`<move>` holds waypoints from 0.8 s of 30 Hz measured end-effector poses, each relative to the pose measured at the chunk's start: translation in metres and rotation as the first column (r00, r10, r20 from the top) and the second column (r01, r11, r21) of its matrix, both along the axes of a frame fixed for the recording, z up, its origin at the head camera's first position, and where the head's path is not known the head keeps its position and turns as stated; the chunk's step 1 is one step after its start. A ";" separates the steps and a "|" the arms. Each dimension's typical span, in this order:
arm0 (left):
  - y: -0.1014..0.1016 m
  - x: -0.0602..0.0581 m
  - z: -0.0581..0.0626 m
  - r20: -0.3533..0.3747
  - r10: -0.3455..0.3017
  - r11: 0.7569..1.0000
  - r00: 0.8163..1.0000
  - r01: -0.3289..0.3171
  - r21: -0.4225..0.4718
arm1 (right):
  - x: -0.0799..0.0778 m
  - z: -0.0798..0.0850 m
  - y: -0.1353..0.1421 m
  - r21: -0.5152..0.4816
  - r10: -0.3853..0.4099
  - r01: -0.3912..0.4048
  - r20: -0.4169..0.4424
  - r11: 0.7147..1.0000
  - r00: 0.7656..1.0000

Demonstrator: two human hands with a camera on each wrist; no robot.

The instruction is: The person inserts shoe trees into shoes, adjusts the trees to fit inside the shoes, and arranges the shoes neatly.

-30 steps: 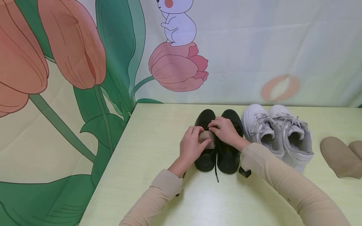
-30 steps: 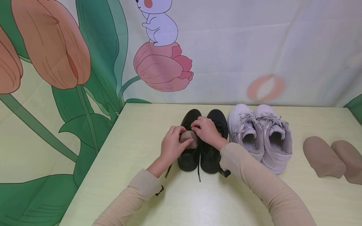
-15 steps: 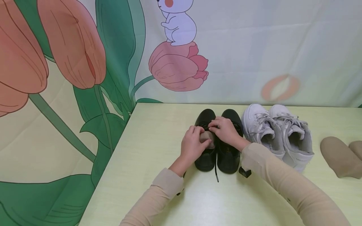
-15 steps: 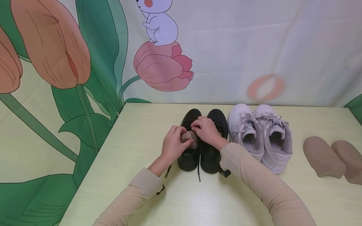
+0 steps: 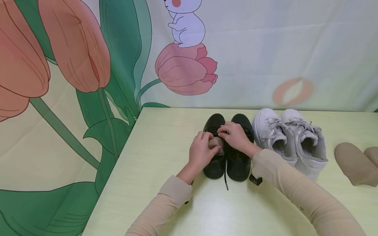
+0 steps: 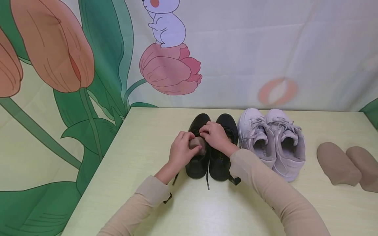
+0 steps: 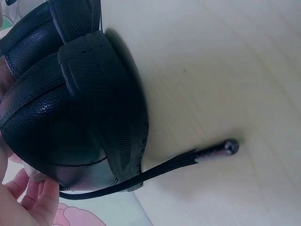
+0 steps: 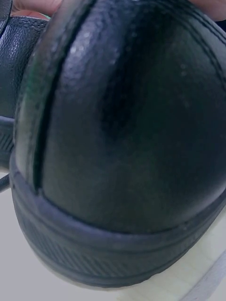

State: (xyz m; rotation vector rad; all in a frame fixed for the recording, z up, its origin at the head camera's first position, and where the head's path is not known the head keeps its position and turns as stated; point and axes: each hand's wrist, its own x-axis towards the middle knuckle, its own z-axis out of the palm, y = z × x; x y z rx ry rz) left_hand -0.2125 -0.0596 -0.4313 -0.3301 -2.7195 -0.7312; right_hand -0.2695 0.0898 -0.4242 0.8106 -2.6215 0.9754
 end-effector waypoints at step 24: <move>0.003 0.001 0.003 0.077 0.069 0.990 0.995 -0.058 -0.127 | 0.000 0.000 0.000 -0.007 -0.003 0.003 0.017 1.000 1.000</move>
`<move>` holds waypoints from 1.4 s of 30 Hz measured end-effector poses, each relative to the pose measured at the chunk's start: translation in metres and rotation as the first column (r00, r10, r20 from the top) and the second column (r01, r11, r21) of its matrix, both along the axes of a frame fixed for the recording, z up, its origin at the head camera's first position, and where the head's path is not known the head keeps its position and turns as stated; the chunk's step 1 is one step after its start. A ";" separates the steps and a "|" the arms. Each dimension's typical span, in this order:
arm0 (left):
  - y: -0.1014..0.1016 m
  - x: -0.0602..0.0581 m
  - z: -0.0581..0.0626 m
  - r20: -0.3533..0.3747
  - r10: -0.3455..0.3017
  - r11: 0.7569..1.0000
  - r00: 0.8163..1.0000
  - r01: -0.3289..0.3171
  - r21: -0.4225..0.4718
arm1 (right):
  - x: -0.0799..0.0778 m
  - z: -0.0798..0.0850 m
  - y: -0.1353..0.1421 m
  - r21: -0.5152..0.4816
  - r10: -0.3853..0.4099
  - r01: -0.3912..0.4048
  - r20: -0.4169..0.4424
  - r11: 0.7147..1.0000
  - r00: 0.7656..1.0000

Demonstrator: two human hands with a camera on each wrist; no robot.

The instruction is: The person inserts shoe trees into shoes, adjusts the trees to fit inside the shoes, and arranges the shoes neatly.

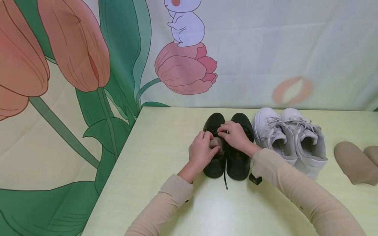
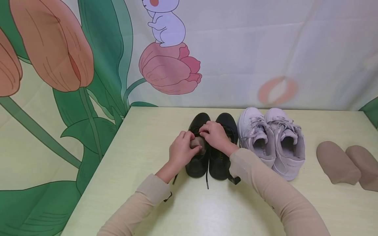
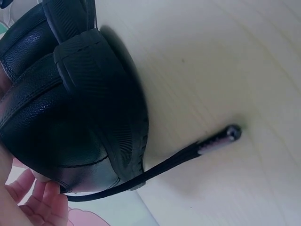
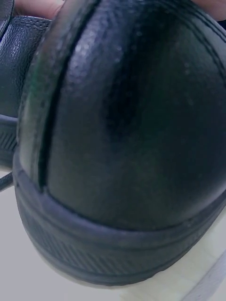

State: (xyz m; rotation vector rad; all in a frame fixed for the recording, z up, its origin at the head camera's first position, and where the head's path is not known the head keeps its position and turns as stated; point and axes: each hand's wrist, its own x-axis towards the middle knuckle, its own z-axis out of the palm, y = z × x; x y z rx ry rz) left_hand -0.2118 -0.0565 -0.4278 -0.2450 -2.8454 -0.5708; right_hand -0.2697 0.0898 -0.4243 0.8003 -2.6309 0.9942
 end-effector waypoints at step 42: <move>0.003 -0.010 -0.006 -0.102 0.073 0.997 0.992 -0.072 0.007 | -0.001 0.000 0.000 0.009 0.002 -0.003 0.038 1.000 0.999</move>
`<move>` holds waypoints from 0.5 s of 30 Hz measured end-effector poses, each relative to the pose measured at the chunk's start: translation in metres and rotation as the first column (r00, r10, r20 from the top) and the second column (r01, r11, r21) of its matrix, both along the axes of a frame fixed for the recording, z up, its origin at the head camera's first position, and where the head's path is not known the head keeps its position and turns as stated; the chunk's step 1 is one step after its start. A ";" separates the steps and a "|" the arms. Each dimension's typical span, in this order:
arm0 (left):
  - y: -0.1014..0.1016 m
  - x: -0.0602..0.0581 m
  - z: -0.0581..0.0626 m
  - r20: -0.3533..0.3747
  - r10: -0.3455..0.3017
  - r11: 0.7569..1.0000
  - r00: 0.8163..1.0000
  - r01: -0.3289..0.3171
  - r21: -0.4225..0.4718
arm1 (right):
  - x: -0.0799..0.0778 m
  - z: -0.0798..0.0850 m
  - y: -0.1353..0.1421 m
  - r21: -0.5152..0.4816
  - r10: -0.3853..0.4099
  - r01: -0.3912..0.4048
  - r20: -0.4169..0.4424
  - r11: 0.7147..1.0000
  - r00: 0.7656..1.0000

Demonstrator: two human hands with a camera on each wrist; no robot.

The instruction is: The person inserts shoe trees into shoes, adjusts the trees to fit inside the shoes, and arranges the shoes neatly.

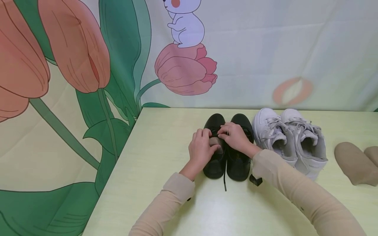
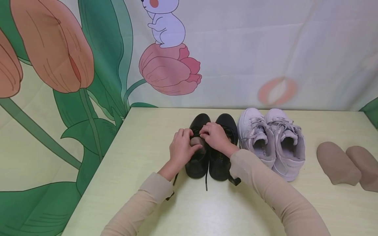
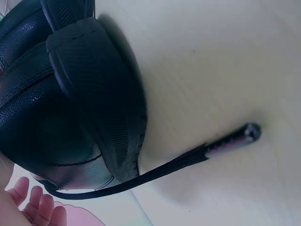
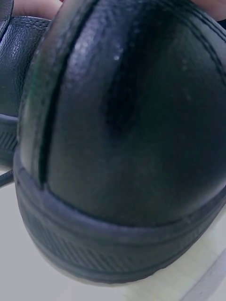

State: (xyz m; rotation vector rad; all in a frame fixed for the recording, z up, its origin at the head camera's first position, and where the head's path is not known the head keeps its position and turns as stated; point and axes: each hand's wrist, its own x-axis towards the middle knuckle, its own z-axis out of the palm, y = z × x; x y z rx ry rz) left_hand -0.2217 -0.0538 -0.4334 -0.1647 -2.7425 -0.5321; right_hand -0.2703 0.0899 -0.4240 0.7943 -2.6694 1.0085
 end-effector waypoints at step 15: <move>0.001 -0.005 0.001 0.029 0.002 1.000 1.000 -0.001 -0.006 | 0.001 -0.002 0.000 0.008 -0.001 0.001 -0.025 1.000 1.000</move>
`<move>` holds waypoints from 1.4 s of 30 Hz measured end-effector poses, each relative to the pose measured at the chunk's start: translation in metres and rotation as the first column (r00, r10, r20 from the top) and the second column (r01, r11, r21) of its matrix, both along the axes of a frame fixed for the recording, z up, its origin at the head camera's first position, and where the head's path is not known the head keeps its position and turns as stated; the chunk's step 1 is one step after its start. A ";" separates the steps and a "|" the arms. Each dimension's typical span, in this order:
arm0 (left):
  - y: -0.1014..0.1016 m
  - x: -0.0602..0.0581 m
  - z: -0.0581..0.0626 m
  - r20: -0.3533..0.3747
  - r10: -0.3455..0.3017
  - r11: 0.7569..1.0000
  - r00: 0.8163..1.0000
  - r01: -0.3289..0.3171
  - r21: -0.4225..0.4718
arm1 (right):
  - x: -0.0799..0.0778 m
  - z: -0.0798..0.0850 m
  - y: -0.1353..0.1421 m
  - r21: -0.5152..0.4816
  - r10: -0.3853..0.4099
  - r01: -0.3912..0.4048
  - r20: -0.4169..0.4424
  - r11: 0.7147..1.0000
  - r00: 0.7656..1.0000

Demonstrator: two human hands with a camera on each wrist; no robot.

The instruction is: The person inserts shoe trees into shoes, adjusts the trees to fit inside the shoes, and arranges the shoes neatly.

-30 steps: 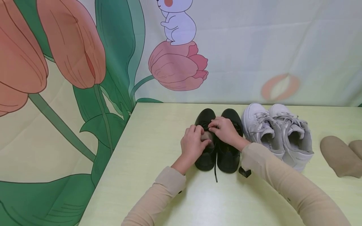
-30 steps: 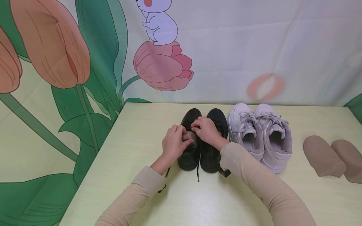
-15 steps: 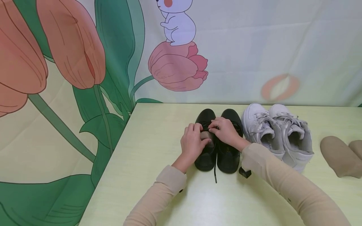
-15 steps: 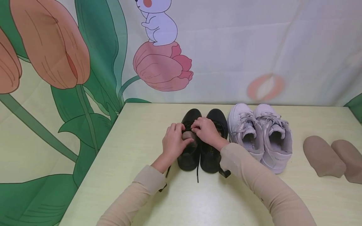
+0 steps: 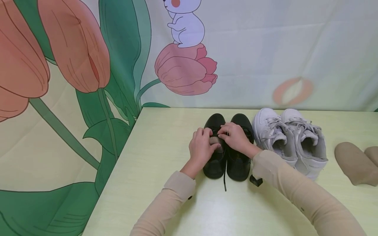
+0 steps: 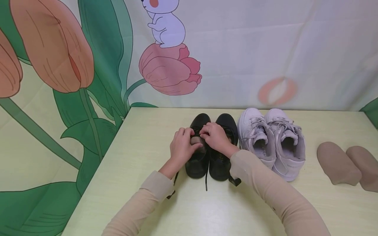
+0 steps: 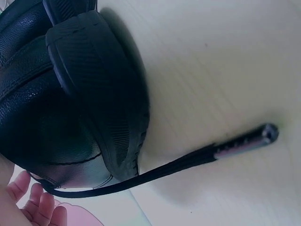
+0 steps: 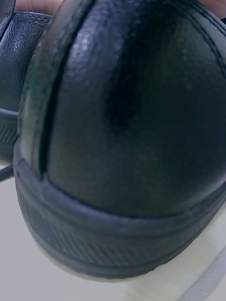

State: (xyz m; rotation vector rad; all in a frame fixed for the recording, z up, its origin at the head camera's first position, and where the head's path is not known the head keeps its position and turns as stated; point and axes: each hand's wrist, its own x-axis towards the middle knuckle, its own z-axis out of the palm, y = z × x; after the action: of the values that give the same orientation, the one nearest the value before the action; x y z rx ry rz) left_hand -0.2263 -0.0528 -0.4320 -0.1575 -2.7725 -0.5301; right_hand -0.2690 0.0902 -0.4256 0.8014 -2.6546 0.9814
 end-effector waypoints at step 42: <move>-0.004 -0.011 -0.011 -0.100 -0.029 0.999 0.995 0.025 -0.045 | 0.003 -0.006 0.000 0.005 0.030 -0.030 -0.149 1.000 0.988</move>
State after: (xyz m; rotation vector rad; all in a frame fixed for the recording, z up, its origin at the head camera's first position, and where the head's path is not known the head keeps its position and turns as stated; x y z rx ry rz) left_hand -0.2375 -0.0571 -0.4429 -0.2257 -2.6886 -0.4558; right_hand -0.2662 0.0901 -0.4317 0.8818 -2.5245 0.8872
